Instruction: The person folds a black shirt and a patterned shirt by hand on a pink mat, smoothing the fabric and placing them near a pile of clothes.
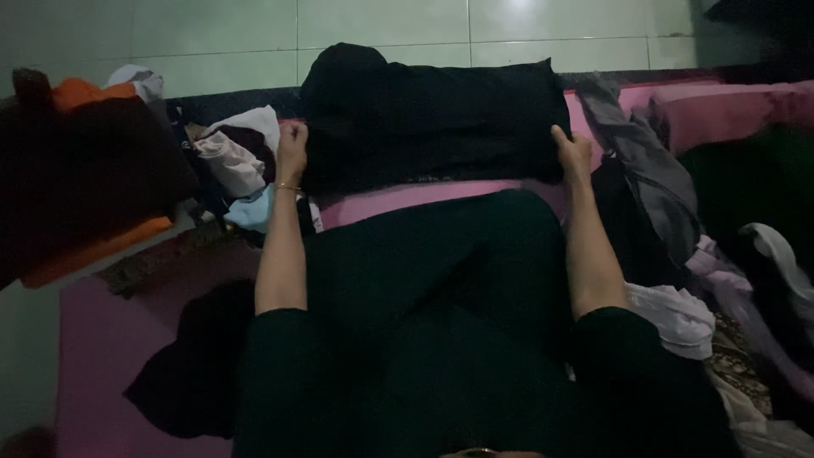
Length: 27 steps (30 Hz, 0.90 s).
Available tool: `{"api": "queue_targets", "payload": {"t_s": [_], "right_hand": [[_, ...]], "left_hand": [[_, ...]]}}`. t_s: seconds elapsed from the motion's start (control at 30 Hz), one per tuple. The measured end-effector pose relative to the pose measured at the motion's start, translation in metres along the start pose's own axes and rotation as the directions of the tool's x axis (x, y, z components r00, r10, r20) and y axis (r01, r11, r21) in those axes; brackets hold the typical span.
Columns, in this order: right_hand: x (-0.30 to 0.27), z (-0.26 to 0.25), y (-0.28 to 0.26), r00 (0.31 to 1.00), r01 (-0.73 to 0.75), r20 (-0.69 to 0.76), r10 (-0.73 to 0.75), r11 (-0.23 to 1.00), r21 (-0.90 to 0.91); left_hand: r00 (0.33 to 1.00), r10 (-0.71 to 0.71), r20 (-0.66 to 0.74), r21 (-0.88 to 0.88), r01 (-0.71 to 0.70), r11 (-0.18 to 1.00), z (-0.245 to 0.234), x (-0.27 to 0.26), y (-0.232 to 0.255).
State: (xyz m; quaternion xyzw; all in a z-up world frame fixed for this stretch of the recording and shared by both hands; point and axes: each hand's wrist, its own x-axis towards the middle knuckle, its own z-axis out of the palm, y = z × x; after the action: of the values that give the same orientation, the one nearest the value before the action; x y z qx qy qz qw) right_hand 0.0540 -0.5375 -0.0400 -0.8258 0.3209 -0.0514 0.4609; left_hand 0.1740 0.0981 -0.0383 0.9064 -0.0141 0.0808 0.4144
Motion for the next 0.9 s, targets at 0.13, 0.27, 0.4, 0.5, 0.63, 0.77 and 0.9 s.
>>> {"api": "queue_targets", "payload": {"t_s": [0.13,0.27,0.4,0.5,0.63,0.77,0.9], "right_hand": [[0.015,-0.001,0.030,0.987,0.159,-0.033,-0.160,0.987,-0.014],[0.018,-0.003,0.050,0.928,0.324,-0.127,-0.350,0.928,-0.186],[0.011,-0.008,0.040,0.938,0.309,-0.079,-0.336,0.919,-0.243],[0.018,-0.004,0.046,0.969,0.225,-0.045,-0.245,0.938,-0.264],[0.011,-0.003,0.032,0.982,0.163,-0.052,-0.179,0.960,-0.226],[0.007,-0.007,0.026,0.983,0.183,0.000,-0.184,0.977,0.105],[0.003,-0.012,0.040,0.968,0.251,-0.060,-0.245,0.916,0.314]], "left_hand": [[1.000,-0.016,-0.005,-0.057,0.015,0.998,0.002,-0.001,-0.003],[0.989,-0.120,0.085,0.189,0.102,0.977,-0.027,-0.030,0.051],[0.918,-0.200,0.341,0.088,0.180,0.980,-0.031,-0.028,0.024],[0.755,-0.394,0.524,0.488,0.114,0.866,-0.037,-0.027,0.042],[0.879,-0.277,0.388,0.090,0.263,0.961,-0.031,-0.025,0.059],[0.960,0.103,0.260,-0.478,0.035,0.878,-0.015,-0.011,0.052],[0.988,0.116,0.106,-0.544,-0.040,0.838,-0.027,-0.016,0.082]]}}
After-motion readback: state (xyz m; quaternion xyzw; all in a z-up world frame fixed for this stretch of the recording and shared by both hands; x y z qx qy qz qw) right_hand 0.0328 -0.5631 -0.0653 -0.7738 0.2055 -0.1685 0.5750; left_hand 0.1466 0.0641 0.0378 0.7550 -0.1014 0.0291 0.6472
